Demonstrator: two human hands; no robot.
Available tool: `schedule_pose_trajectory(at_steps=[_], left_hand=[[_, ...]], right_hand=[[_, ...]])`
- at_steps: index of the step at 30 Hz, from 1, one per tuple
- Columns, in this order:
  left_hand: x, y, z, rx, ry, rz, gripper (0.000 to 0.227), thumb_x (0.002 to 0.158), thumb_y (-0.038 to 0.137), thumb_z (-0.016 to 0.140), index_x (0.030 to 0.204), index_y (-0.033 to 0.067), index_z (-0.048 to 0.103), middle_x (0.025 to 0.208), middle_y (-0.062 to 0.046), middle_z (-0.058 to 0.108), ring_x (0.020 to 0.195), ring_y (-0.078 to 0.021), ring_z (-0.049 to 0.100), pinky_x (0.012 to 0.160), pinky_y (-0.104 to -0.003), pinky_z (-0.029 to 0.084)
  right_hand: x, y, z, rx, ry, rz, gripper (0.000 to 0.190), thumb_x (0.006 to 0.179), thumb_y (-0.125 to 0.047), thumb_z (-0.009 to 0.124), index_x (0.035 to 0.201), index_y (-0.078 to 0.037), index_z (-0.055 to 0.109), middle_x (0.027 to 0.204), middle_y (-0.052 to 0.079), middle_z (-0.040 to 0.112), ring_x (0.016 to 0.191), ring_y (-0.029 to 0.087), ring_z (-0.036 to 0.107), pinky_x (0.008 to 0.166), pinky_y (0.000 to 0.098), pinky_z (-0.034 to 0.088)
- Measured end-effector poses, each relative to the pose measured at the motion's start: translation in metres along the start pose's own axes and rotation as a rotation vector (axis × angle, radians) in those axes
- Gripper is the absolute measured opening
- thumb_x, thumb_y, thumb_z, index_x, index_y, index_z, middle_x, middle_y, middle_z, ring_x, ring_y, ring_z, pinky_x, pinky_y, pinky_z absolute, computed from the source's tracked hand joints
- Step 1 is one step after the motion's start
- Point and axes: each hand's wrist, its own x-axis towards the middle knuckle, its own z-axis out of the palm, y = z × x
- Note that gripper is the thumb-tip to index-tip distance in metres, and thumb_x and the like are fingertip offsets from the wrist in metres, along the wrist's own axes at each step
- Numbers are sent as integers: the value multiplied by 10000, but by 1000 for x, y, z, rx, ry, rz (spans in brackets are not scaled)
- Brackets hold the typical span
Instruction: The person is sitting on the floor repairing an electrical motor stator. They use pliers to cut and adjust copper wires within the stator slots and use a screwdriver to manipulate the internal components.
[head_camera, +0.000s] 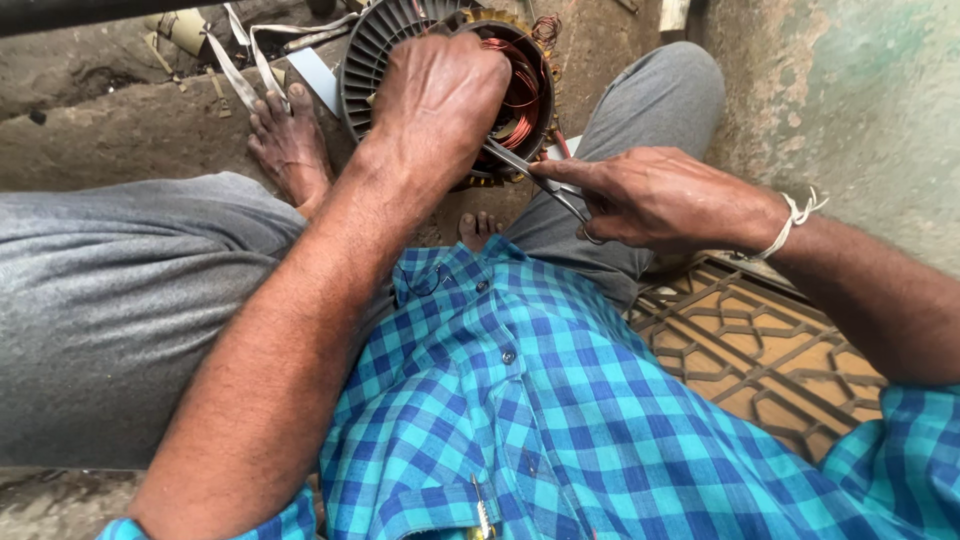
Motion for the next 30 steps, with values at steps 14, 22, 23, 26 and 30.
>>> schedule_pose_trajectory(at_steps=[14,22,23,26,30], left_hand=[[-7,9,19,-45,-6,80,77,757,66,781,819,21,775,929,-201,721,834,-305,743,635,-413,617],[-8,9,21,-45,0,71,58,783,83,771,808,31,774,891,-194,726,825,-302,747,625,-419,615],[-7,9,21,-49,0,69,61,786,87,771,808,30,773,884,-196,727,818,-303,747,622,-419,615],[-6,11,21,-47,-1,64,53,790,86,772,805,34,773,864,-190,732,800,-297,748,611,-418,615],[-5,11,22,-31,-57,36,41,805,72,771,817,32,771,821,-185,733,753,-266,746,580,-398,615]], right_hand=[[-5,-4,2,-29,5,52,790,847,-189,635,1592,-221,372,857,172,689,810,365,689,720,533,543],[-21,-3,-4,13,-25,34,812,853,-217,679,1595,-237,351,814,126,682,730,299,686,678,484,547],[-21,-3,-4,4,-47,59,805,872,-214,674,1604,-247,342,781,126,679,734,294,685,690,483,546],[-23,-2,-2,9,-127,140,808,902,-228,671,1623,-281,311,745,122,682,730,279,689,727,468,554],[-22,-4,-3,79,-154,162,829,886,-252,697,1613,-289,300,810,93,702,715,251,701,726,448,576]])
